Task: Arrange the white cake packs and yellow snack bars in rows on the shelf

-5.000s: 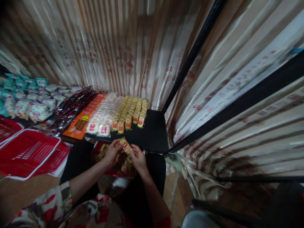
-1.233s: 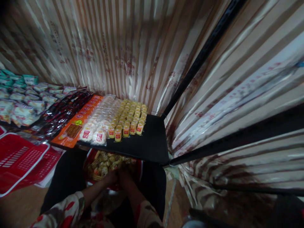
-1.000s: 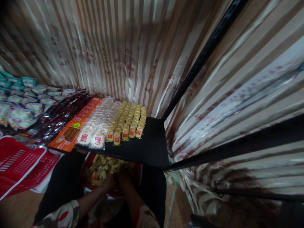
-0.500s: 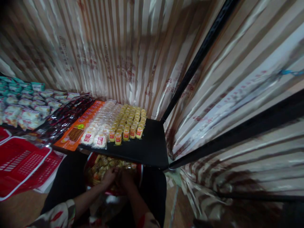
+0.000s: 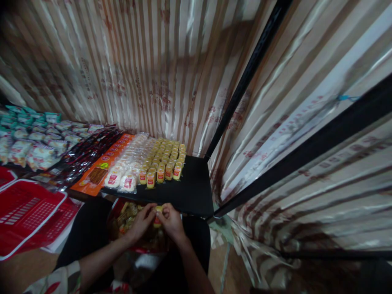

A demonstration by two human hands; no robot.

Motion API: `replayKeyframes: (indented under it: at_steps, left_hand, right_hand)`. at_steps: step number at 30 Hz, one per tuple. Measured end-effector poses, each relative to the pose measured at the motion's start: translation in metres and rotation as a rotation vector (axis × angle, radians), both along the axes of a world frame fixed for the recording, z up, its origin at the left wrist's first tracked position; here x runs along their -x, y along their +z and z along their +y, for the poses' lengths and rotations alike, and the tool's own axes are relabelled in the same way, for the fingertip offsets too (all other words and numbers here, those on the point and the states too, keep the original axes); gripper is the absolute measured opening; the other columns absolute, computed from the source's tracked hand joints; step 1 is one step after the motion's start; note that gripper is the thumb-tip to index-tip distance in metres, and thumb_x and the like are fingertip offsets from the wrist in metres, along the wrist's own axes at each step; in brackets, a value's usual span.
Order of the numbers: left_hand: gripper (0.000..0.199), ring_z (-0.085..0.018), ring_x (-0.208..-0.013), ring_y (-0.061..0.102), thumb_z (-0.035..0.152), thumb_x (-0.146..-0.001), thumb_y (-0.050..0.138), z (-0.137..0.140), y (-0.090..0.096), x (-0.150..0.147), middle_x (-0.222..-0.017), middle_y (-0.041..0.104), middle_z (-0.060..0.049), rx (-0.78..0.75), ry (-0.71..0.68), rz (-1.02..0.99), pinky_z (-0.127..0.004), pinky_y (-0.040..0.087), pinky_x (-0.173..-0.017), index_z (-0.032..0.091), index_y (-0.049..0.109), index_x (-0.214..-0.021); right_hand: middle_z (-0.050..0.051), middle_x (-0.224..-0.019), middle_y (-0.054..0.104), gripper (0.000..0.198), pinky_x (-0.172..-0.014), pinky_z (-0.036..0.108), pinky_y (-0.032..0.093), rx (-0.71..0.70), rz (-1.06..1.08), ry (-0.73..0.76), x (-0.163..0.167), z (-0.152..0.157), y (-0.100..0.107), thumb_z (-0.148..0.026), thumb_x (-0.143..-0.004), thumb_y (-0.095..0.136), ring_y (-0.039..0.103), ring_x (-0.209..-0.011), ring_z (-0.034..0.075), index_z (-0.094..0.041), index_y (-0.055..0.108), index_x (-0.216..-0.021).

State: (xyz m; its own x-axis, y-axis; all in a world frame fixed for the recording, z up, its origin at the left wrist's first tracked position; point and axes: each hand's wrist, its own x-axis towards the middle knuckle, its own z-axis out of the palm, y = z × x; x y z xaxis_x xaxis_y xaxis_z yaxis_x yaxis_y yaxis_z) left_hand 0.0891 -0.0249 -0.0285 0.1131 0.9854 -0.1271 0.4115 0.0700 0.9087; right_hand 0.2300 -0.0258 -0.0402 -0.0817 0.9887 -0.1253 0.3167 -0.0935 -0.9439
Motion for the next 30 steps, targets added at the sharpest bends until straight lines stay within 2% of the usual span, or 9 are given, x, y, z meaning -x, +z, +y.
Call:
replayKeyframes:
  at_steps: [3, 6, 9, 12, 17, 20, 23, 30]
  left_hand:
    - [0.028, -0.015, -0.090, 0.061, 0.034, -0.082, 0.045, 0.008, 0.014, -0.013, -0.097, 0.066, -0.004, -0.083, -0.006, -0.093, -0.027, 0.047, -0.083, 0.018, 0.057, -0.101]
    - [0.028, -0.015, -0.090, 0.060, 0.034, -0.082, 0.046, 0.022, 0.027, -0.026, -0.098, 0.066, -0.005, -0.140, 0.023, -0.140, -0.027, 0.047, -0.082, 0.017, 0.057, -0.102]
    - [0.030, -0.015, -0.090, 0.060, 0.034, -0.083, 0.046, 0.038, 0.036, -0.037, -0.100, 0.065, -0.006, -0.181, 0.035, -0.155, -0.028, 0.048, -0.083, 0.016, 0.056, -0.104]
    - [0.029, -0.015, -0.093, 0.060, 0.032, -0.083, 0.047, 0.052, 0.040, -0.048, -0.103, 0.064, -0.007, -0.214, 0.019, -0.147, -0.029, 0.047, -0.085, 0.016, 0.057, -0.104]
    - [0.033, -0.015, -0.099, 0.059, 0.026, -0.084, 0.045, 0.064, 0.039, -0.061, -0.110, 0.061, -0.008, -0.207, 0.018, -0.208, -0.031, 0.047, -0.087, 0.017, 0.052, -0.115]
    - [0.034, -0.016, -0.104, 0.056, 0.021, -0.083, 0.043, 0.062, 0.033, -0.064, -0.118, 0.056, -0.010, -0.243, 0.044, -0.146, -0.032, 0.046, -0.090, 0.016, 0.050, -0.116]
    - [0.035, -0.016, -0.101, 0.057, 0.017, -0.081, 0.042, 0.059, 0.025, -0.065, -0.115, 0.056, -0.010, -0.247, 0.011, -0.086, -0.034, 0.045, -0.092, 0.015, 0.051, -0.114]
    - [0.040, -0.021, -0.116, 0.047, 0.008, -0.077, 0.039, 0.068, 0.018, -0.071, -0.122, 0.054, -0.013, -0.296, -0.072, -0.012, -0.038, 0.034, -0.104, 0.013, 0.053, -0.113]
  right_hand:
    - [-0.001, -0.073, 0.063, 0.023, -0.054, 0.021, 0.045, -0.048, 0.124, -0.064, -0.011, 0.007, 0.019, -0.039, -0.071, 0.058, 0.058, -0.061, 0.012, -0.021, 0.052, -0.082]
    - [0.002, -0.079, 0.065, 0.030, -0.056, 0.022, 0.047, -0.077, 0.158, -0.122, -0.023, 0.016, 0.029, -0.041, -0.069, 0.061, 0.057, -0.060, 0.011, -0.019, 0.055, -0.089]
    - [0.005, -0.088, 0.066, 0.034, -0.062, 0.025, 0.050, -0.099, 0.128, -0.154, -0.033, 0.023, 0.032, -0.040, -0.068, 0.062, 0.058, -0.064, 0.011, -0.017, 0.057, -0.093]
    - [0.005, -0.087, 0.067, 0.033, -0.068, 0.026, 0.051, -0.153, 0.109, -0.195, -0.041, 0.029, 0.029, -0.039, -0.069, 0.062, 0.060, -0.071, 0.013, -0.017, 0.060, -0.094]
    - [0.006, -0.087, 0.067, 0.036, -0.069, 0.028, 0.051, -0.198, 0.037, -0.302, -0.053, 0.046, 0.019, -0.041, -0.072, 0.059, 0.062, -0.077, 0.016, -0.017, 0.060, -0.099]
    - [0.005, -0.085, 0.068, 0.033, -0.070, 0.030, 0.052, -0.233, 0.022, -0.353, -0.058, 0.061, 0.011, -0.040, -0.073, 0.057, 0.063, -0.075, 0.016, -0.017, 0.060, -0.097]
    - [0.004, -0.082, 0.068, 0.030, -0.068, 0.029, 0.052, -0.251, -0.017, -0.377, -0.059, 0.074, 0.006, -0.039, -0.074, 0.055, 0.063, -0.072, 0.016, -0.019, 0.060, -0.095]
    - [0.005, -0.086, 0.067, 0.029, -0.074, 0.028, 0.049, -0.210, -0.136, -0.438, -0.056, 0.091, 0.014, -0.037, -0.076, 0.055, 0.062, -0.074, 0.016, -0.018, 0.059, -0.097]
